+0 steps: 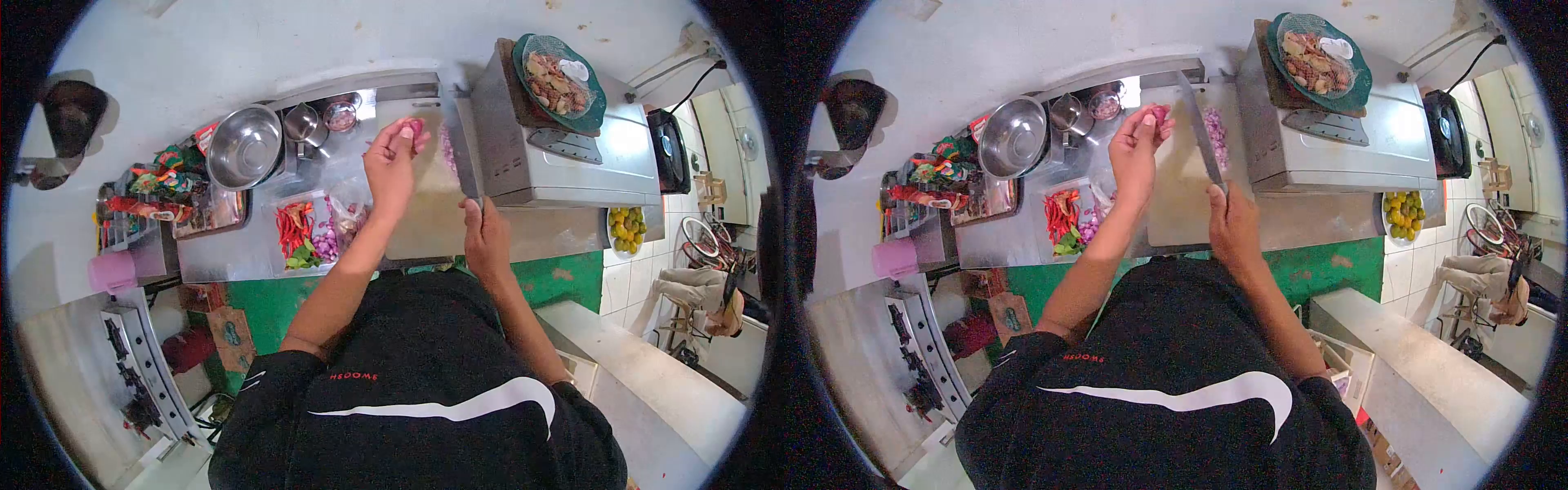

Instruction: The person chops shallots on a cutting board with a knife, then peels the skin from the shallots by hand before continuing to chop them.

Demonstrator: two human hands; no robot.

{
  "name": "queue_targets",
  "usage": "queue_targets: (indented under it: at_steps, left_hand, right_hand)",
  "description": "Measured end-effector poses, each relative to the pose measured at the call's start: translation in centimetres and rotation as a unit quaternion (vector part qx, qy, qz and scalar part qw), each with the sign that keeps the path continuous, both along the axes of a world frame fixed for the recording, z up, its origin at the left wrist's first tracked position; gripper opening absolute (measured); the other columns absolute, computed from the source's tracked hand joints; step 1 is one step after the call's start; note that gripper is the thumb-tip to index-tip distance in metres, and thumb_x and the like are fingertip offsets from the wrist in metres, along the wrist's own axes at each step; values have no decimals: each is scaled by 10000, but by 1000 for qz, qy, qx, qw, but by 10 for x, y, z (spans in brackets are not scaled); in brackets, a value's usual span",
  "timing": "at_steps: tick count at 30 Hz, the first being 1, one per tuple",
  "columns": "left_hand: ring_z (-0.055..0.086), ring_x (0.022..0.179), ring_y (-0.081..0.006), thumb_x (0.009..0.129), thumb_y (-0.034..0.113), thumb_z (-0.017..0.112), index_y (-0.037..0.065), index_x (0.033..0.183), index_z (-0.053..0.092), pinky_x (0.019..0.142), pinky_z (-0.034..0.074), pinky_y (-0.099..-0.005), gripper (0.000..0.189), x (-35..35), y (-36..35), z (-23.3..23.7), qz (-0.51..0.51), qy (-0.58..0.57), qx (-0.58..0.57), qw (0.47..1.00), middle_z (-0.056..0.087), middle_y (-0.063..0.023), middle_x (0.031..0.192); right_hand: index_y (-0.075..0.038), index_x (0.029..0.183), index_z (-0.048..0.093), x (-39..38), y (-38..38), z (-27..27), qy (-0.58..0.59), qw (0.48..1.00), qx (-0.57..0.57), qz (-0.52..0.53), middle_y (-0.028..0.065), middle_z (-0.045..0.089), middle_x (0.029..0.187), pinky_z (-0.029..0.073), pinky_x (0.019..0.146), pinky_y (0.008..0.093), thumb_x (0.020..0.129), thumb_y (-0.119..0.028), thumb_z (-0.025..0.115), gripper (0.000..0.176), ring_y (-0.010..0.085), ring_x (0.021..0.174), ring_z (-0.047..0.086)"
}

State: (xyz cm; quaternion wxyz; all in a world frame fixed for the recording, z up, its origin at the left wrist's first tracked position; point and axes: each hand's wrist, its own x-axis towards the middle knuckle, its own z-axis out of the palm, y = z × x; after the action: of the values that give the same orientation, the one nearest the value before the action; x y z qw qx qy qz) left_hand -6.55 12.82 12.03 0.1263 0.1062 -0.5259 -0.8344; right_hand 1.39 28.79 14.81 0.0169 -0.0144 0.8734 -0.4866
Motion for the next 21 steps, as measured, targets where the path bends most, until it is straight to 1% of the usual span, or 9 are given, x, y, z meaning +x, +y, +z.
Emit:
queue_targets:
  at_steps: [3,5,6,8,11,14,16,18,21]
  left_hand:
    - [666,922,-170,977,155,553,-13,1196,575,766,525,-257,278,0,-12,-4,0,-19,-31,999,672,-113,1098]
    - [668,899,-164,977,137,543,-16,1181,571,754,518,-256,256,3,-17,-6,2,-28,-40,999,677,-98,1082]
    - [663,914,-156,974,144,552,-10,1175,571,754,516,-256,254,5,-19,-11,-4,-31,-52,998,678,-92,1081]
    - [659,929,-148,971,151,561,-3,1169,570,753,514,-256,252,9,-24,-22,-10,-31,-65,997,679,-85,1079]
    - [630,977,-119,972,208,575,26,1119,595,800,509,-257,235,16,-30,-38,-40,-58,-98,993,677,-71,1098]
    - [631,906,-107,943,170,616,7,1128,598,743,512,-252,247,21,-35,-48,-50,-56,-101,992,682,-59,1050]
    - [616,860,-90,932,166,631,6,1106,622,732,513,-247,236,24,-39,-52,-37,-71,-163,983,683,-50,1014]
    - [613,843,-89,929,162,633,4,1103,628,730,513,-246,235,28,-42,-54,-45,-73,-157,984,684,-48,998]
    - [611,819,-88,927,156,635,-2,1106,634,729,514,-242,238,28,-50,-52,-65,-77,-164,981,686,-49,978]
  right_hand:
    - [24,959,548,-7,7,-40,13,998,57,-11,260,599,726,446,620,514,983,-255,481,289,468,698,591]
    - [31,1025,546,-11,7,-80,-26,981,189,20,264,622,831,463,705,531,968,-271,489,313,455,786,601]
    - [31,1025,546,-13,7,-97,-24,981,189,18,264,622,831,463,705,531,968,-271,489,313,455,786,601]
    - [39,1103,544,-17,4,-129,-61,968,235,70,265,619,976,472,799,522,946,-277,512,353,432,894,597]
    - [45,1105,549,-21,-6,-178,-45,966,249,52,254,589,1080,469,856,499,920,-289,553,381,415,992,576]
    - [49,1094,556,-22,-13,-200,6,957,287,33,232,587,1083,481,863,486,901,-298,582,398,399,1012,573]
    - [42,1046,557,-25,-16,-200,-1,957,287,28,214,579,1022,478,834,491,889,-282,599,362,406,980,567]
    - [35,999,559,-26,-19,-193,-9,957,289,24,196,572,960,475,804,495,878,-266,617,329,413,949,561]
    - [44,1054,577,-35,-33,-143,-14,938,347,21,188,607,982,503,786,429,895,-242,625,331,337,936,611]
